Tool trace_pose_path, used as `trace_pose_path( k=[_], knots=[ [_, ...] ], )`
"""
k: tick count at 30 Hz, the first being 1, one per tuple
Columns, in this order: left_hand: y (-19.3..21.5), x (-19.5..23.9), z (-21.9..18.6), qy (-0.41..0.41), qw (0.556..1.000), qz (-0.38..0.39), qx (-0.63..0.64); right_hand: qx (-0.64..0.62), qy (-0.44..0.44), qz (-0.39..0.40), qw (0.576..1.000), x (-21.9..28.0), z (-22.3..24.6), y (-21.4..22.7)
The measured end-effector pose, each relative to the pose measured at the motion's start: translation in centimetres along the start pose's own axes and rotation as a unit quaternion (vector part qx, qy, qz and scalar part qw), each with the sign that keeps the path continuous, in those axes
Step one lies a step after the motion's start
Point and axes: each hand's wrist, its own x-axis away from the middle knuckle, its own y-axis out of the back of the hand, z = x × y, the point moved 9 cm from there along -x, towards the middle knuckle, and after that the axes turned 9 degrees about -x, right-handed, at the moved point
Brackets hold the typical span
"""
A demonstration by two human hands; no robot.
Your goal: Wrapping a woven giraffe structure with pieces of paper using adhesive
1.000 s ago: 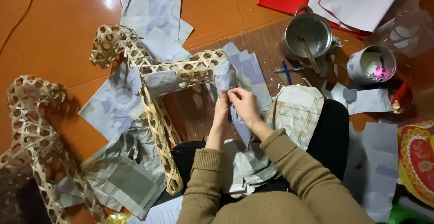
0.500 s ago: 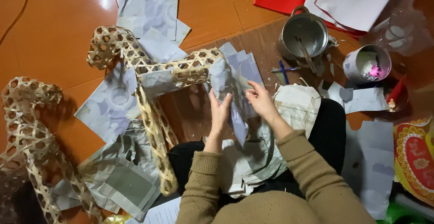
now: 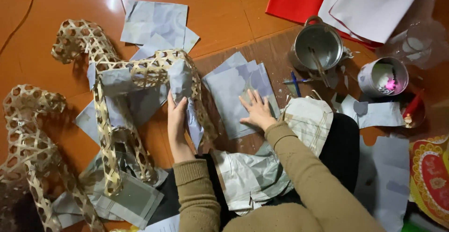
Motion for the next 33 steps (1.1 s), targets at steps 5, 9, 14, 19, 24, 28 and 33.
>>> trace_pose_path(
  k=[5,9,14,19,24,28,33],
  knots=[
    [2.0,4.8,-9.5,-0.251,0.866,-0.291,-0.321,0.043,0.006,0.006,0.999,-0.3,-0.6,-1.1],
    [-11.6,10.0,-1.2,-0.167,0.963,0.001,-0.211,0.069,0.015,0.002,0.997,-0.5,-0.5,-1.1],
    [-15.9,8.7,20.1,0.076,0.732,0.195,-0.649,0.084,0.017,-0.034,0.996,-1.4,-1.1,-0.9],
    [-14.2,10.3,11.9,0.045,0.758,0.158,-0.631,0.081,0.005,-0.073,0.994,-2.8,-3.4,0.8],
    [-12.8,9.5,16.6,0.081,0.777,0.176,-0.599,0.128,0.001,-0.207,0.970,-3.5,-6.8,8.6],
    [-12.5,9.4,12.9,0.072,0.833,0.146,-0.529,0.149,-0.016,-0.406,0.901,-0.8,-14.2,14.8],
    [-11.6,8.1,16.1,0.126,0.822,0.114,-0.544,0.045,-0.233,-0.235,0.943,-1.9,-29.6,9.7]
  ],
)
